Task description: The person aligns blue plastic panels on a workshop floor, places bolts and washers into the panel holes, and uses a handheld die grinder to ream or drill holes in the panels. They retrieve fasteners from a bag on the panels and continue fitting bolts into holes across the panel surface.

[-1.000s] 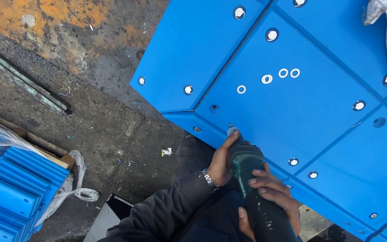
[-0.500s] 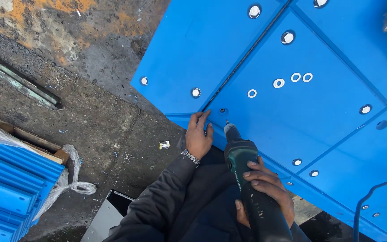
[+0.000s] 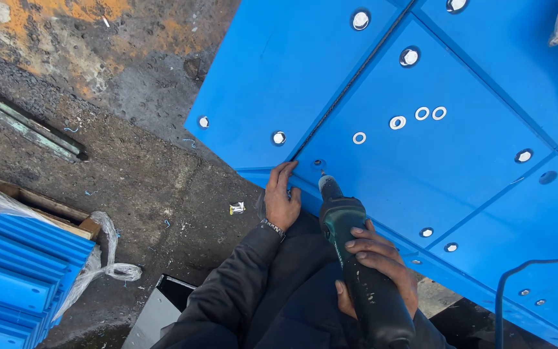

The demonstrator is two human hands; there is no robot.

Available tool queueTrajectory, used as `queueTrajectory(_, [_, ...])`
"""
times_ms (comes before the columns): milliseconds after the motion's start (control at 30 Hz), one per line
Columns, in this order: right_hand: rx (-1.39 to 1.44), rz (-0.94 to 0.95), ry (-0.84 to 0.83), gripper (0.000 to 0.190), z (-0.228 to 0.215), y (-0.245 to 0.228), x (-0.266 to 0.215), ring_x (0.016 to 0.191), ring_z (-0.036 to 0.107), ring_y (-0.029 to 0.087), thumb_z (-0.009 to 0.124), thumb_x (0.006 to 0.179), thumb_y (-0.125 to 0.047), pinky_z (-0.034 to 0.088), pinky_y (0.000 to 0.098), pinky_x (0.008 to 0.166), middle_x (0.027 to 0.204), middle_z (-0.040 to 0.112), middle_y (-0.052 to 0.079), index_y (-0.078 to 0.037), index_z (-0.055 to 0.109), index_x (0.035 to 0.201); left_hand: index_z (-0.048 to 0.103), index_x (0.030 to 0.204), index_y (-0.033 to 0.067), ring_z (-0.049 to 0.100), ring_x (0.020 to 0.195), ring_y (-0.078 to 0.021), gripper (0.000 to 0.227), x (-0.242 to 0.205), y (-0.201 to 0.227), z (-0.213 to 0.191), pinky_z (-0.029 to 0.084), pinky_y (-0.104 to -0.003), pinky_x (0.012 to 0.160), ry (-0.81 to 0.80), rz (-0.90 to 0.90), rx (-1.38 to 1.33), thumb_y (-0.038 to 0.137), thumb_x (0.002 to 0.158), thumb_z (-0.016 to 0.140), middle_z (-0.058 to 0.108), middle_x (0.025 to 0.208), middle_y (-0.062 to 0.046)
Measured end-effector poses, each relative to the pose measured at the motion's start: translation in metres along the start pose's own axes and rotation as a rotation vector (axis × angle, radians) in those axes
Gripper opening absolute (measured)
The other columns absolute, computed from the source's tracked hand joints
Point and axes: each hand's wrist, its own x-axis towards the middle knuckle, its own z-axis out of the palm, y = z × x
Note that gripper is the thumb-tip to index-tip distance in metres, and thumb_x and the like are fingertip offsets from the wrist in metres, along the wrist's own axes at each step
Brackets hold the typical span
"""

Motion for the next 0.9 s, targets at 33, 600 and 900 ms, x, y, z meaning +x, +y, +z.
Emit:
queueTrajectory(33, [-0.001,0.006,-0.002,0.053,0.001,-0.001,0.000,0.140,0.056,0.034,0.081,0.085,-0.012,0.033,0.0656,0.125,0.128,0.061,0.014,-0.014,0.049,0.126,0.056,0.146,0.0103,0.057,0.128,-0.0351,0.065,-0.003,0.004,-0.004,0.050,-0.046,0.104,-0.004,-0.005,-0.002,-0.001,0.082,0.058,0.053,0.145,-0.014])
queueTrajectory(600, [-0.037,0.034,-0.068,0.056,0.013,0.018,0.015,0.134,0.060,0.035,0.086,0.075,-0.010,0.033,0.0684,0.126,0.123,0.066,0.012,-0.013,0.053,0.120,0.064,0.128,-0.0013,0.072,0.107,-0.0196,0.055,-0.013,0.064,0.004,0.056,-0.034,0.096,-0.463,-0.940,-1.404,0.047,0.104,0.052,0.073,0.119,-0.014])
queueTrajectory(900, [-0.032,0.113,-0.088,0.049,0.015,0.018,0.021,0.136,0.060,0.035,0.085,0.077,-0.009,0.031,0.0692,0.127,0.123,0.068,0.011,-0.013,0.057,0.117,0.063,0.126,-0.0015,0.072,0.102,-0.0217,0.054,-0.009,0.051,0.018,0.059,-0.036,0.090,-0.408,-1.028,-1.440,0.045,0.100,0.062,0.073,0.113,-0.015])
